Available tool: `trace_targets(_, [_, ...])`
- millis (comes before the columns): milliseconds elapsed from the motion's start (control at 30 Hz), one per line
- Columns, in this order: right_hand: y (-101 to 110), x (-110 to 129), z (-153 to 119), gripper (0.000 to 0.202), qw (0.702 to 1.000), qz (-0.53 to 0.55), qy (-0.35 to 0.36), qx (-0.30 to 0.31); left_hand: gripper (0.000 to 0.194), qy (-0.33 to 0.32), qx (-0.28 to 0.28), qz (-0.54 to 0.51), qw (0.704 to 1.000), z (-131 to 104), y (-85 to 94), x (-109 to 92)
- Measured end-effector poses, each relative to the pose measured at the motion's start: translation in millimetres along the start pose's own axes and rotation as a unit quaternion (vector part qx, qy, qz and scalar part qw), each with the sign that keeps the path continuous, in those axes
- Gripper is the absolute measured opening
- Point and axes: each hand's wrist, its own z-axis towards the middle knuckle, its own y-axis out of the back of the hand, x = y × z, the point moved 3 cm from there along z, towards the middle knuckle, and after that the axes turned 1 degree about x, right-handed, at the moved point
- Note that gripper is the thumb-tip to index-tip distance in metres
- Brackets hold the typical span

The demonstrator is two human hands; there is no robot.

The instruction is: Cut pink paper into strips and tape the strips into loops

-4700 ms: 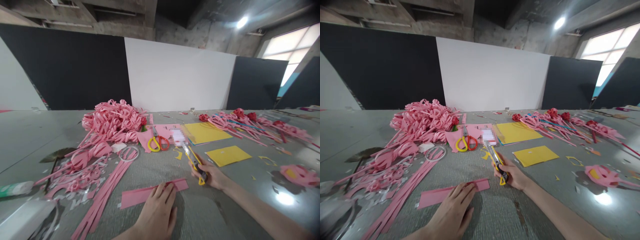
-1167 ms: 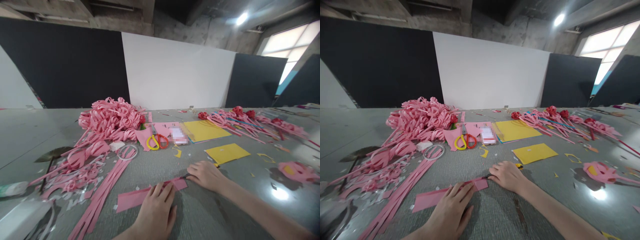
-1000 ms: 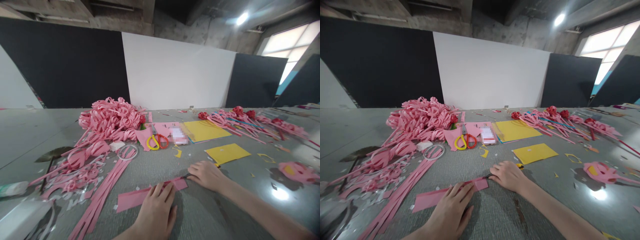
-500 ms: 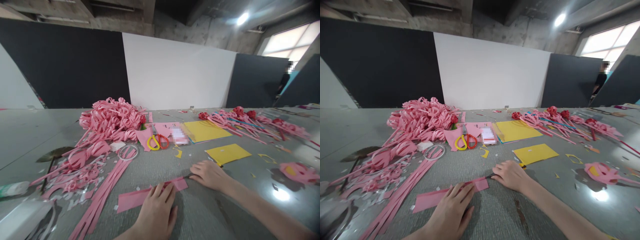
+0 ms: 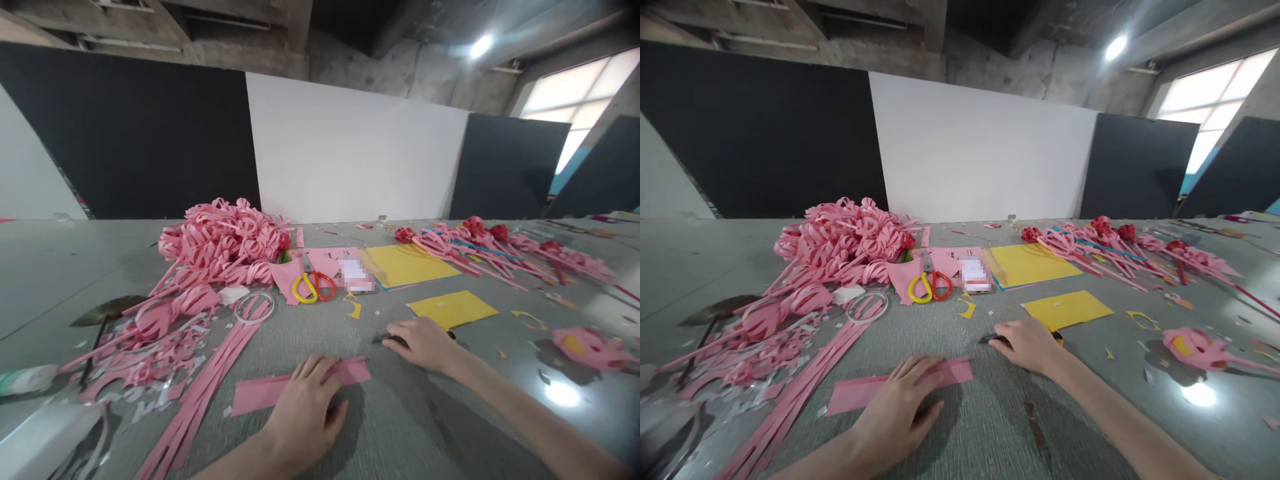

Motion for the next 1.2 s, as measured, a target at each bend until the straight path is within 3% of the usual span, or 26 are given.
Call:
trace_targets(100, [7.0,-3.0,3.5,0.030,0.992,0.082,-0.087,-0.032,0.026,0.018,-0.023,-0.050,0.998,8.9,7.6,4.5])
trace_targets(200, [18.7,-0.7,9.3,0.035,0.954,0.243,-0.164,-0.061,0.022,0.059,-0.059,-0.081,0.993,15.1,18.4,9.1])
trace_targets(333, [28.1,24.5,17.7,0.028,0.825,0.524,-0.210,-0.017,0.013,0.116,-0.086,-0.113,0.983,20.6,32.3,14.3])
trace_targets(467, [25.9,58.0,23.9,0.035,0.734,0.643,-0.217,0.028,0.006,0.141,-0.092,-0.168,0.971,27.6,42.4,16.1])
trace_targets(667, [14.4,71.8,26.3,0.033,0.735,0.636,-0.235,-0.003,0.014,0.101,0.000,-0.176,0.979,44.8,45.2,11.0])
trace_targets(967, [11.7,73.0,19.4,0.021,0.734,0.646,-0.207,-0.008,0.027,0.136,0.015,-0.210,0.968,52.9,33.9,20.1])
trace_targets(1200, [9.4,72.4,18.2,0.025,0.727,0.639,-0.251,-0.020,0.023,0.125,0.040,-0.188,0.973,51.3,37.3,20.9])
